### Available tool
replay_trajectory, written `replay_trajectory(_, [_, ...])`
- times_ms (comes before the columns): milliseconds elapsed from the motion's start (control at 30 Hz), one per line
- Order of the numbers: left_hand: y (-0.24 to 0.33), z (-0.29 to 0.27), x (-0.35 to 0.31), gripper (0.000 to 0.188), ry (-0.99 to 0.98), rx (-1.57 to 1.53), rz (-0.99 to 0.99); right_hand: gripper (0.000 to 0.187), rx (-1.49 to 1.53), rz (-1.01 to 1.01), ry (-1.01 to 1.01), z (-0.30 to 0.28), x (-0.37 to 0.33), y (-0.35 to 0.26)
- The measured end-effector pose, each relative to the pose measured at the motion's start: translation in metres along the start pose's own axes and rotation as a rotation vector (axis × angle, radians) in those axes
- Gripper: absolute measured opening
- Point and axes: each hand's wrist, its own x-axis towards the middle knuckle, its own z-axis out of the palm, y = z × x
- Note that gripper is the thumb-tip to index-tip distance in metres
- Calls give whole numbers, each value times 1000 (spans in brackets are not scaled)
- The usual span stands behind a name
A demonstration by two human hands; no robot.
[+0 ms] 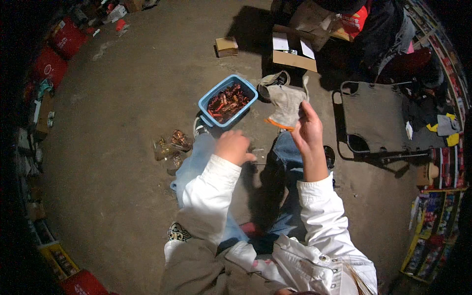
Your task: The person sits on the floor and uses a screwdriver to disassemble a cylindrical metal component. They remove internal parts and place them into a blue bin, then use a hammer to tap the component and continue disassembly.
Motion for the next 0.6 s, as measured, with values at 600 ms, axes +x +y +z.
replay_trajectory(600, [20, -2, 28, 16, 915, -931, -103, 23, -1366, -307, 31, 14, -15, 4])
